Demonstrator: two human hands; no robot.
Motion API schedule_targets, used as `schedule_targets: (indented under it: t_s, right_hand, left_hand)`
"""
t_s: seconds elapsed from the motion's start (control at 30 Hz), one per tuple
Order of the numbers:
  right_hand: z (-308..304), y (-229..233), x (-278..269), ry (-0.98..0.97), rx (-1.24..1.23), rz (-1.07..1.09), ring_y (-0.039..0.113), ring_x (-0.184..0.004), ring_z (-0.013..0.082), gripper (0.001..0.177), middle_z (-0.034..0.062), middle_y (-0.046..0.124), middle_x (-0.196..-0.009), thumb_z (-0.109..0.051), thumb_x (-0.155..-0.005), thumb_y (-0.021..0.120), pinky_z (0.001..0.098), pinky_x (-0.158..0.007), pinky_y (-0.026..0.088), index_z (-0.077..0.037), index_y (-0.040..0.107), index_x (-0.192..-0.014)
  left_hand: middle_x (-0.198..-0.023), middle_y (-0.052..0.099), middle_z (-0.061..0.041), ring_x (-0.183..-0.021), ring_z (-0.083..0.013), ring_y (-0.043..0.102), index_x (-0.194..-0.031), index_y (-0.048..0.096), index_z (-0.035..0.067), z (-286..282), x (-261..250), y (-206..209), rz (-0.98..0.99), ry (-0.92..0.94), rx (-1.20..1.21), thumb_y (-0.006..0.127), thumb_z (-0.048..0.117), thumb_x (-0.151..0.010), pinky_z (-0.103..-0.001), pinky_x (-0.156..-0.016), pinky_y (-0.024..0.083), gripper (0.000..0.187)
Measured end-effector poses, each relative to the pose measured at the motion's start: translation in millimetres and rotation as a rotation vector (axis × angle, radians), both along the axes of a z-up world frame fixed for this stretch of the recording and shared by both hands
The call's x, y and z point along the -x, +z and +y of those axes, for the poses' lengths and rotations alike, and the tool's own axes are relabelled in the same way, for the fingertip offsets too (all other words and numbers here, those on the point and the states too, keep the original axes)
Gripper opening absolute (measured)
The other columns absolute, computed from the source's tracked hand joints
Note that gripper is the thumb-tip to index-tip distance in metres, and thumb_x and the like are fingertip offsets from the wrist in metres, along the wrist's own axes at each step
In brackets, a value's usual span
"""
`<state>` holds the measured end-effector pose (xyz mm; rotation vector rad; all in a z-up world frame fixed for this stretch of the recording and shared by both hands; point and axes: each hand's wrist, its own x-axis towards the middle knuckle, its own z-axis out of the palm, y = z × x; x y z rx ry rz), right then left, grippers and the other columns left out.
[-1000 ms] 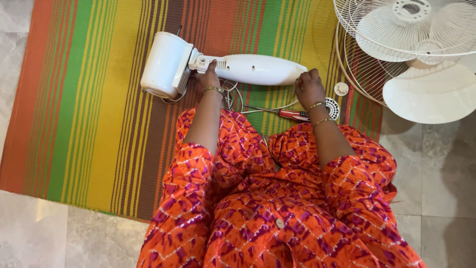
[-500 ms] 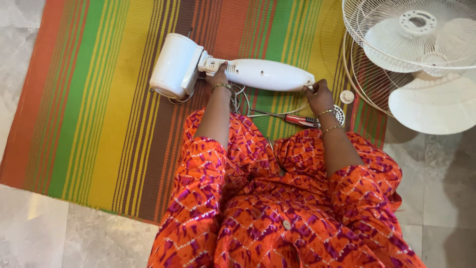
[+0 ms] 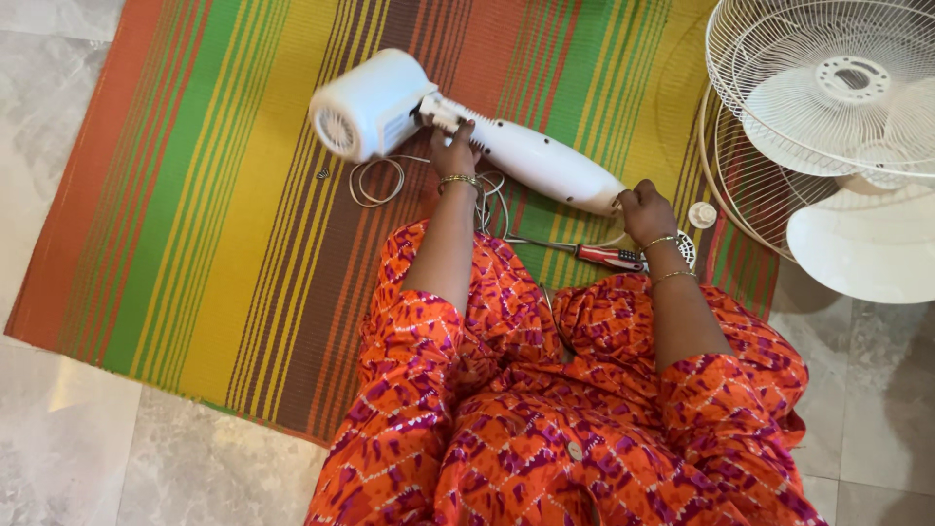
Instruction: The person sits on a mat and uses a screwdriver to remove screws from a white fan motor housing. They loosen and remove multiple screws, then separate the two halves of the motor casing to expose the internal components.
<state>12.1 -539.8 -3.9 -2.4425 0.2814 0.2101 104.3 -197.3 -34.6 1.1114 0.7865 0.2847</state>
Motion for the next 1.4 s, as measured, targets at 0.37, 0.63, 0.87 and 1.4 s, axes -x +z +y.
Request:
schedule_targets:
  t_s: [0.37,0.63,0.87,1.4]
  right_hand:
    - [3.0,17.1,1.8,-0.025,0.089,-0.031,0.064,-0.099,0.0415,0.055,0.027,0.065,-0.109,-0.043,-0.092,0.074,0.0501,-0.089,0.053,0.002,0.058,-0.118]
    - [2.1,0.1,4.4,0.229,0.214,-0.379,0.042,-0.135,0.0423,0.107,0.0234,0.042,-0.151,-0.035,-0.068,0.096,0.05,-0.113,0.038,-0.004,0.038,-0.152]
    - [-8.2,-13.8,-2.1,0.171,0.118,-0.314,0.06,-0.124,0.0381,0.064,0.0196,0.06,-0.136,-0.018,-0.087,0.084,0.0447,-0.106,0.05,-0.005,0.055,-0.142]
    - [-0.3,9.3,2.8,0.238,0.263,-0.344,0.047,-0.123,0.0399,0.071,0.0182,0.052,-0.128,-0.015,-0.069,0.092,0.0473,-0.105,0.046,-0.008,0.061,-0.133]
  left_hand:
    - [-0.078,0.062,0.002,-0.062,-0.007,0.059,-0.143,0.054,0.014,0.5,4.1,28.6,-0.108,-0.113,0.234,0.07,0.007,-0.084,-0.024,-0.053,0.049,0.062]
    - [-0.088,0.064,0.005,-0.063,-0.0048,0.057,-0.146,0.054,0.022,-1.8,3.2,32.4,-0.03,-0.129,0.258,0.064,0.012,-0.086,-0.022,-0.051,0.048,0.062]
    - [-0.116,0.061,-0.011,-0.076,-0.0151,0.056,-0.159,0.031,0.023,-11.5,-1.3,9.7,0.066,-0.098,0.037,0.07,0.007,-0.08,-0.03,-0.057,0.047,0.09]
    - [-0.132,0.059,-0.019,-0.116,-0.0356,0.066,-0.155,-0.006,0.012,-40.8,11.5,10.0,0.236,-0.087,0.277,0.09,0.014,-0.06,-0.051,-0.093,0.055,0.135]
